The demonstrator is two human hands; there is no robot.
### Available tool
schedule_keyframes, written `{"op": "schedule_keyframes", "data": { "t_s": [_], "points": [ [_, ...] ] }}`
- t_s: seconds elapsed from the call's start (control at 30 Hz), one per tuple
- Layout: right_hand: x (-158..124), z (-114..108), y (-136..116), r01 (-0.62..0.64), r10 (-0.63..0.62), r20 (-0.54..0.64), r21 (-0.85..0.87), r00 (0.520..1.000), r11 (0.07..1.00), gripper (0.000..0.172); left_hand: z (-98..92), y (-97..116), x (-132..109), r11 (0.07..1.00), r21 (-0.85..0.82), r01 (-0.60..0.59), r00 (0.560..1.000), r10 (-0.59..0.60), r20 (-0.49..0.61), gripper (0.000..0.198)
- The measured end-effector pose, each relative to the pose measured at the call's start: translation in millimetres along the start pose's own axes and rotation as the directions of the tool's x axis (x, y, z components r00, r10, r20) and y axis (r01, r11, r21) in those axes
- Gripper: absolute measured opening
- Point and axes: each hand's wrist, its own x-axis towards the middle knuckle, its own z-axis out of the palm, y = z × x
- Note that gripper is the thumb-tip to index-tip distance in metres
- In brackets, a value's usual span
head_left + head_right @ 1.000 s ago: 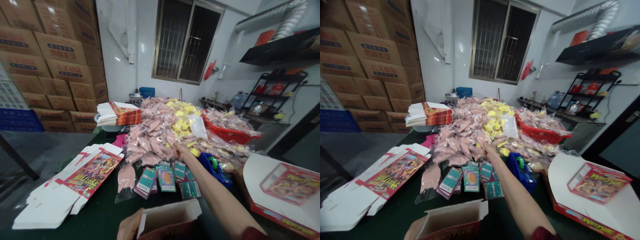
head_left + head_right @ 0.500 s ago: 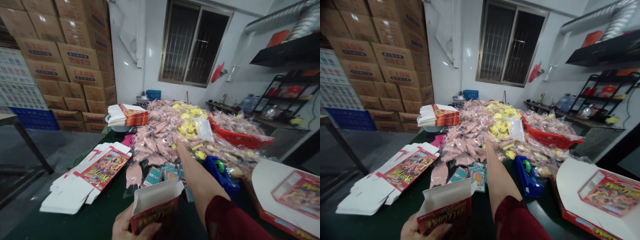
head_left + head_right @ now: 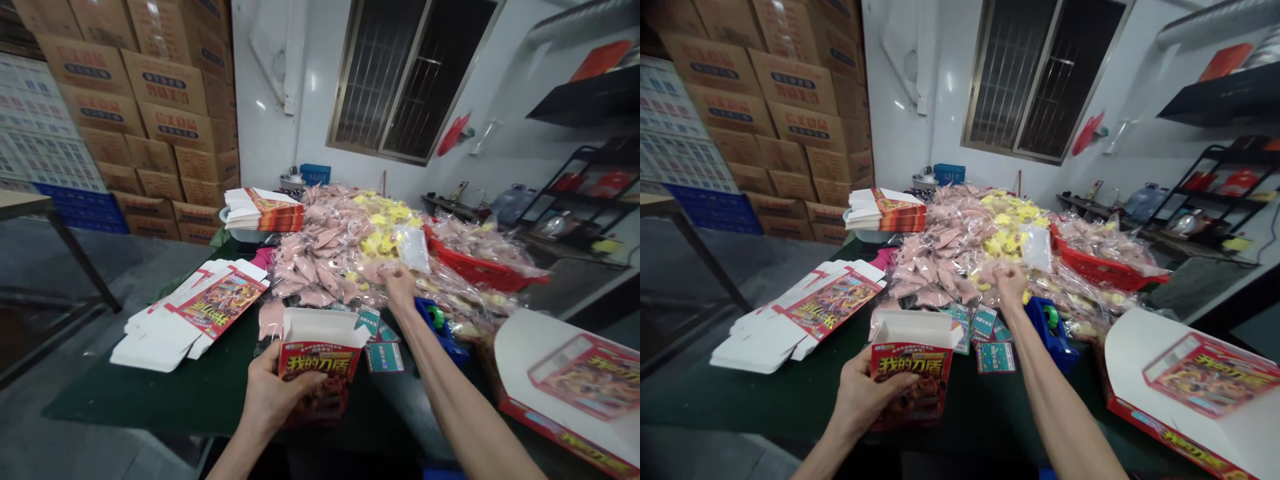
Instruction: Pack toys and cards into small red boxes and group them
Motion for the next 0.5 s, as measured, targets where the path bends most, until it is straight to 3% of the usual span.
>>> {"op": "schedule_keyframes", "data": {
  "t_s": [0.13,0.2,0.27,0.33,0.4,0.5],
  "points": [
    [-19.7,-57.2,-54.7,0.038,-0.047,0.038,0.214,0.998,0.976,0.028,1.8,0.1,0.8,0.996,0.072,-0.051,0.999,0.050,0.010,0.033],
    [-41.8,-79.1,-85.7,0.088,-0.137,0.105,0.374,0.985,0.923,0.033,3.0,2.1,0.0,0.997,0.063,-0.045,0.999,0.043,0.024,0.033],
    [-66.2,-89.0,-107.0,0.182,-0.259,0.153,0.394,0.954,0.901,0.029,4.2,4.7,-1.3,0.998,0.043,-0.041,0.997,0.038,0.061,0.033],
    [-85.4,-88.1,-115.3,0.333,-0.405,0.204,0.310,0.891,0.891,0.025,4.9,6.9,-3.2,0.999,0.013,-0.035,0.992,0.034,0.120,0.035],
    [-94.3,-83.4,-114.3,0.482,-0.530,0.283,0.223,0.800,0.847,0.025,4.2,7.9,-5.4,0.999,-0.041,-0.006,0.981,0.014,0.192,0.037],
    [-90.2,-83.7,-112.0,0.588,-0.607,0.436,0.195,0.665,0.785,0.023,0.1,8.2,-8.2,0.990,-0.117,0.080,0.965,-0.048,0.256,0.038]
  ]
}}
